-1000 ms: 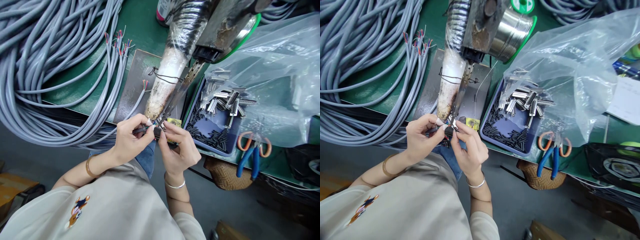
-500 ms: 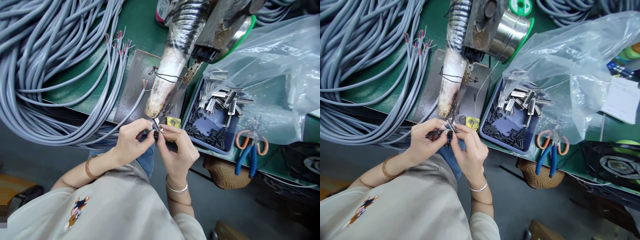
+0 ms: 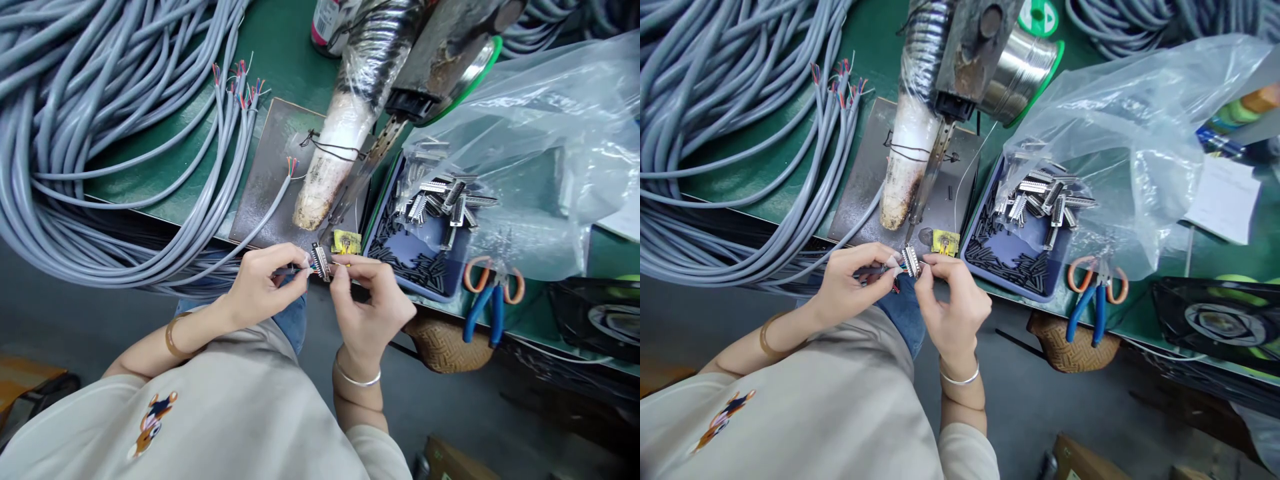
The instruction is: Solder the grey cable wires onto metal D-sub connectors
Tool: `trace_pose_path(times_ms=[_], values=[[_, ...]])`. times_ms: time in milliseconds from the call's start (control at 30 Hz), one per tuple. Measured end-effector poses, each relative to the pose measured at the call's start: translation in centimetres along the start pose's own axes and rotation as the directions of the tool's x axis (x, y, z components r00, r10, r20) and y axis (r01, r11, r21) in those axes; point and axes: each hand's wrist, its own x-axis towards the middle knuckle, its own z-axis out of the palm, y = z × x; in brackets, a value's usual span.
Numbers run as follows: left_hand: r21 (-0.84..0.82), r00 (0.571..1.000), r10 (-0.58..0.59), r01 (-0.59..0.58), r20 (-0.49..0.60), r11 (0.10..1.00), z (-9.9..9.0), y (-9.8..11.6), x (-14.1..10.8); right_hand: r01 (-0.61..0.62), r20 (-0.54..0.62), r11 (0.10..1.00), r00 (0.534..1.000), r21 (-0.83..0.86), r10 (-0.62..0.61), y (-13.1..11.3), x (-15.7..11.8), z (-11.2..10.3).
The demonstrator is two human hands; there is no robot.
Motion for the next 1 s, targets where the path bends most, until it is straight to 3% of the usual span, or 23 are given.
trace_pose_path(times_ms=[67,167,267,367,533,667,867,1000], values=[[-0.127,0.985,-0.172,0.173,0.016,0.977,-0.4,0.2,0.1,-0.009,-0.076,0.989,0.997,0.146,0.02,0.4,-0.4,-0.3],[-0.373,0.901,-0.4,0.434,0.169,0.82,-1.3,0.5,0.5,0.141,-0.1,0.95,0.988,0.277,-0.118,1.2,-1.0,-0.4],[-0.494,0.797,-0.46,0.603,0.391,0.626,-2.3,0.8,1.0,0.22,0.007,0.941,0.973,0.259,-0.229,1.6,-1.5,0.0],[-0.491,0.75,-0.447,0.659,0.487,0.57,-2.7,1.1,0.9,0.202,0.035,0.952,0.976,0.228,-0.216,1.4,-1.7,0.7],[-0.515,0.855,-0.379,0.517,0.354,0.684,-2.9,1.2,0.1,-0.064,0.046,0.95,0.998,0.307,0.052,0.1,-1.4,1.2],[-0.498,0.889,-0.276,0.437,0.365,0.749,-3.3,1.1,-0.2,-0.238,0.146,0.896,0.969,0.374,0.197,-0.7,-1.1,1.0],[-0.476,0.905,-0.23,0.388,0.358,0.789,-3.6,0.7,-1.0,-0.299,0.138,0.87,0.954,0.393,0.266,-1.1,-1.0,0.8],[-0.425,0.941,-0.191,0.299,0.278,0.854,-3.5,0.5,-1.3,-0.322,0.13,0.873,0.947,0.366,0.295,-1.4,-1.1,0.8]])
